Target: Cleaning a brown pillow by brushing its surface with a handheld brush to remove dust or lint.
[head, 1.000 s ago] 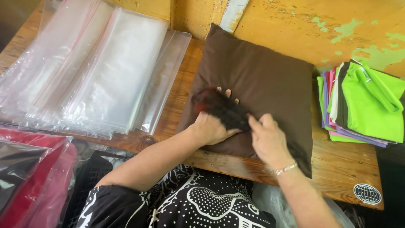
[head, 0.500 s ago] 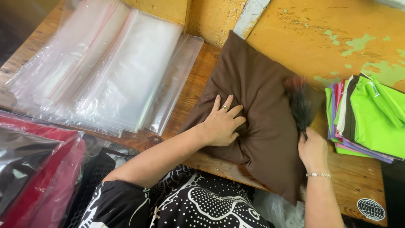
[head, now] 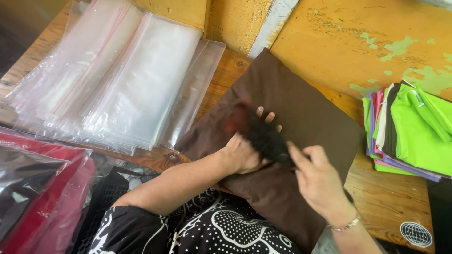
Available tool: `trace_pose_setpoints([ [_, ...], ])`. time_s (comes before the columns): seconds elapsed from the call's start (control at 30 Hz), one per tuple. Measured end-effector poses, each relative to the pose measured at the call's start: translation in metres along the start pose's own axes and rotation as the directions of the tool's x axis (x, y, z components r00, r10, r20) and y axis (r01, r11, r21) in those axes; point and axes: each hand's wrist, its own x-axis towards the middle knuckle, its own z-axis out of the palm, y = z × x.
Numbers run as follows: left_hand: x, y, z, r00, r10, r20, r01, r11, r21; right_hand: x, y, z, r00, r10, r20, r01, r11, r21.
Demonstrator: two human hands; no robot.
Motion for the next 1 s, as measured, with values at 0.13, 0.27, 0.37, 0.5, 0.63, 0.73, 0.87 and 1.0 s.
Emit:
trace_pose_setpoints([
  [0.13, -0.001, -0.002, -0.010, 0.991, -0.034, 0.126, 0.031, 0.999, 0.027, 0.054, 0.043, 0.057, 0.988, -0.149, 0.030, 0.149, 0.989, 0.008],
  [0.27, 0.003, 0.001, -0.032, 0.951, -0.070, 0.300, 0.060, 0.997, 0.045, 0.105, 0.194, 0.100, 0.982, -0.045, -0.182, -0.037, 0.905, -0.424],
  [0.37, 0.007, 0.004, -0.041, 0.920, -0.078, 0.385, 0.060, 0.996, 0.059, 0.128, 0.260, 0.110, 0.962, 0.201, -0.183, -0.265, 0.843, -0.468],
  [0.5, 0.009, 0.004, -0.040, 0.922, -0.071, 0.379, 0.061, 0.997, 0.040, 0.130, 0.125, 0.051, 0.978, 0.070, -0.198, -0.149, 0.894, -0.423],
  [0.63, 0.008, 0.003, -0.034, 0.934, -0.066, 0.351, 0.058, 0.998, 0.033, 0.110, -0.001, 0.055, 0.955, -0.284, -0.082, 0.270, 0.952, -0.146],
  [0.73, 0.007, 0.002, -0.032, 0.933, -0.068, 0.353, 0.057, 0.998, 0.041, 0.132, 0.021, 0.081, 0.953, -0.301, -0.048, 0.288, 0.941, -0.176],
  [0.87, 0.006, 0.002, -0.034, 0.936, -0.086, 0.341, 0.083, 0.996, 0.025, 0.168, 0.145, 0.103, 0.987, -0.046, -0.154, -0.017, 0.923, -0.383],
  [1.0, 0.005, 0.003, -0.035, 0.944, -0.096, 0.317, 0.097, 0.995, 0.012, 0.160, 0.179, 0.102, 0.974, 0.181, -0.137, -0.224, 0.871, -0.437],
])
